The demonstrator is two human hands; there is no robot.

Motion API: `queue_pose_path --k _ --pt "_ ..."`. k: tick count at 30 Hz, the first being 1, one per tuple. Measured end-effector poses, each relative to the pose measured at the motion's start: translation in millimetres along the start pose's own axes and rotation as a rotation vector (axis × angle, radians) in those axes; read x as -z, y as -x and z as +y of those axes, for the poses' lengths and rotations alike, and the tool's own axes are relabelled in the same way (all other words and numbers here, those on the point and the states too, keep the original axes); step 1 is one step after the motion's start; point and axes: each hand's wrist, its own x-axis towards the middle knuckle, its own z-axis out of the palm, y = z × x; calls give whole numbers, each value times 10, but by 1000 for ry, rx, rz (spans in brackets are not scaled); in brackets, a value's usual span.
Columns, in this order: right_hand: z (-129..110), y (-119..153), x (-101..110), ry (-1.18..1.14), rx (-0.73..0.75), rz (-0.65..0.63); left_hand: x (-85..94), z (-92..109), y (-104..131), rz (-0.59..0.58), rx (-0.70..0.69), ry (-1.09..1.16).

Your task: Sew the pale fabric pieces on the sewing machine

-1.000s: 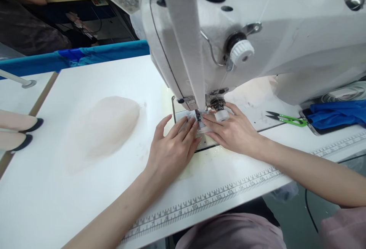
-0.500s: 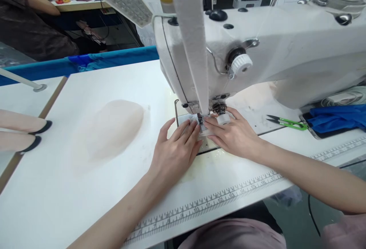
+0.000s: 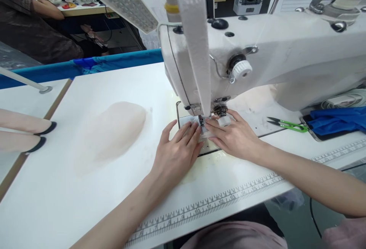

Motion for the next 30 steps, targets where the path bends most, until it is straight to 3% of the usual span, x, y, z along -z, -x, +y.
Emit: queue_pose_path --k 25,30 --pt "24 -31 24 19 4 6 6 13 3 -21 8 -11" --pt "103 -77 63 80 -78 13 62 -68 5 -20 30 -38"
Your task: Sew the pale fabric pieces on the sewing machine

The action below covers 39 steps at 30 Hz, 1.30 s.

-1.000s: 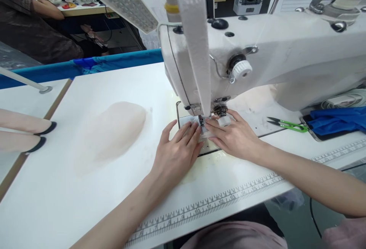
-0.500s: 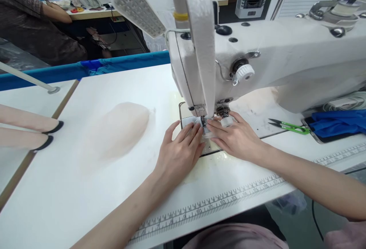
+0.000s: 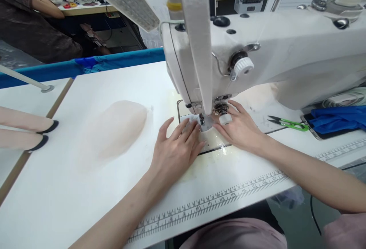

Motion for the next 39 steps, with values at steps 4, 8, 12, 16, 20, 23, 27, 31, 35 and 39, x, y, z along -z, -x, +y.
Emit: queue_pose_path --k 4,8,12,16,20,23,27,31,35,39 --pt "27 -6 98 30 -14 42 152 -62 0 44 53 -199" --pt "67 10 116 79 19 45 200 32 -13 70 -69 -31" --pt "106 39 76 68 66 9 167 -5 -2 -51 -75 2" --pt "84 69 100 -90 165 53 237 -124 17 27 173 -164" --pt "2 98 113 -147 217 55 227 -12 -4 -50 34 118" --pt "-86 123 93 -145 232 58 141 34 -18 -111 54 102" --pt "-168 142 59 -108 242 72 64 -49 -29 -24 57 102" --pt "-164 137 40 -78 227 92 6 -57 -50 -93 2 239" --pt "-134 124 27 -75 215 72 -53 -17 -48 -142 1 204" --pt "-107 114 3 -80 185 74 -67 5 -24 -123 -4 170"
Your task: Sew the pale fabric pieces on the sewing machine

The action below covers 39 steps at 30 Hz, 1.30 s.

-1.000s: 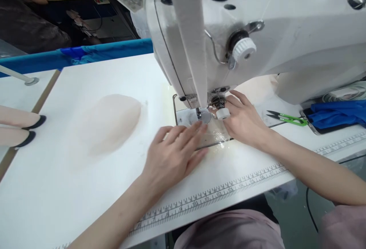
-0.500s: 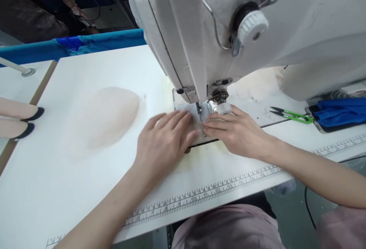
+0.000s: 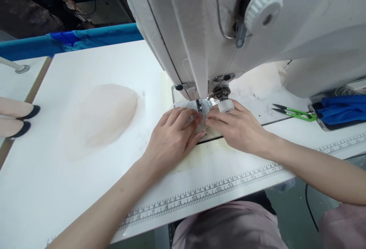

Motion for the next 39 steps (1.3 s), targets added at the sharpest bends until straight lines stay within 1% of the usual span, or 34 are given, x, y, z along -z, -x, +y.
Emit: queue_pose_path --k 3,6,11,16,24,33,35,39 --pt "20 -1 -22 7 -21 -30 -13 26 17 29 -26 -32" --pt "34 -4 -38 48 -37 -72 -31 58 21 32 -39 -67" --pt "36 -7 -46 128 -39 -60 -33 92 6 40 -40 -121" --pt "52 2 -55 141 -27 -78 -26 91 0 47 -53 -138" --pt "63 -6 -54 157 -37 -42 -17 96 2 43 -40 -155" --pt "57 -8 -54 166 -50 -100 -36 89 0 44 -17 -149" --pt "61 -11 -55 167 -47 -86 -34 84 10 61 -25 -142" --pt "65 -21 -53 139 -8 -13 -6 75 43 136 -63 -112"
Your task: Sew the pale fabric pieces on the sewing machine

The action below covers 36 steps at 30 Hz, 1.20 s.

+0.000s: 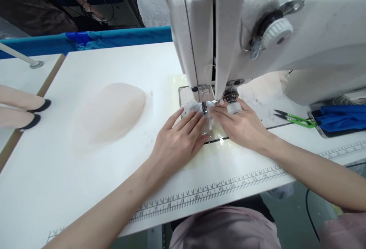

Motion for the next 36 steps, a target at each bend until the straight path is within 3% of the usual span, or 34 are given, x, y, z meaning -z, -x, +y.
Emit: queue_pose_path --k 4,11,17,36 --pt "-20 -2 4 -55 42 47 42 2 26 35 -29 11" --pt "-56 15 46 -105 59 71 87 36 55 -6 -105 -4" --pt "-42 25 42 -97 65 58 123 65 70 -42 -68 61" --pt "-41 35 34 -100 65 61 137 106 41 -68 -75 -42"
